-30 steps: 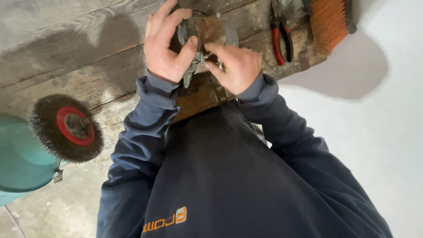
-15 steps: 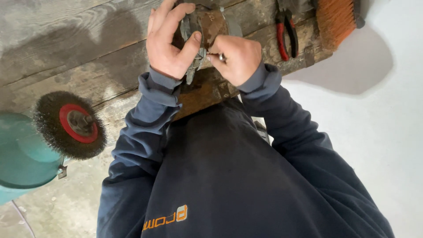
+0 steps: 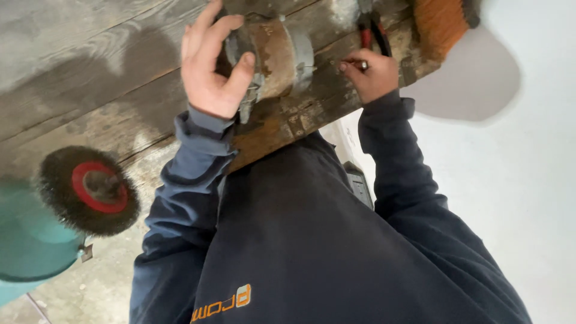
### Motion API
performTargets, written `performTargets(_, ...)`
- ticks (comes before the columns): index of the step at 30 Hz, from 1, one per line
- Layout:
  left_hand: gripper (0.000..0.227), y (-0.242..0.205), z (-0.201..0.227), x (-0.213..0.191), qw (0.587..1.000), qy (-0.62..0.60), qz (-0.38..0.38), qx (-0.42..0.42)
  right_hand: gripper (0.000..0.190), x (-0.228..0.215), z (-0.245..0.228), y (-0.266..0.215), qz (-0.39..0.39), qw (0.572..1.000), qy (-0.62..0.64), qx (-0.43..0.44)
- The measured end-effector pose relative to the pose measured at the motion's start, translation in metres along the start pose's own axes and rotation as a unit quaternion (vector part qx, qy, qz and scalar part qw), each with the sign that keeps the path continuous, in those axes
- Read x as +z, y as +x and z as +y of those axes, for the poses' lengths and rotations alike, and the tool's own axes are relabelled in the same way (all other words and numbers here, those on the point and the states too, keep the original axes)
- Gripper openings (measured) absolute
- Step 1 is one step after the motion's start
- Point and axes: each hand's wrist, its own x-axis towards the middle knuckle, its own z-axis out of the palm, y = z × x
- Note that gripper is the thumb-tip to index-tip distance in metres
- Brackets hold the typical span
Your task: The person uses a wrench to loosen and remove bolts from a cylindrical metal component clamped in a vise. They then remove a metal bracket and continue to disassemble the part by hand, placing the removed components on the workbench.
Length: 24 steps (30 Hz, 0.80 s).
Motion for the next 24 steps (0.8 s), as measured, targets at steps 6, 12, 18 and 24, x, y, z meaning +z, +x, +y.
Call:
performTargets(6,0.043,-0.002,-0.016,0.007,1.0,-0.012,-0.005,-0.016,0.019,0.014,0.034,-0.006,-0.044,0.99,-0.121,0.061)
performTargets(12,0.042,-0.005,-0.007,0.003,1.0,-0.009,-0.013,-0.025,0.022,0.014,0.027,-0.003,-0.057,0.977,-0.194,0.07)
performTargets(18,0.049,-0.008,0.001,0.002,0.999,-0.022,-0.01,-0.025,0.026,-0.005,0.024,-0.013,0.003,0.991,0.003,0.134)
performTargets(24,0.067,-0.016,-0.01,-0.006,0.993,-0.08,0.003,-0.084,0.03,0.016,0.007,-0.009,-0.146,0.98,0.082,0.107)
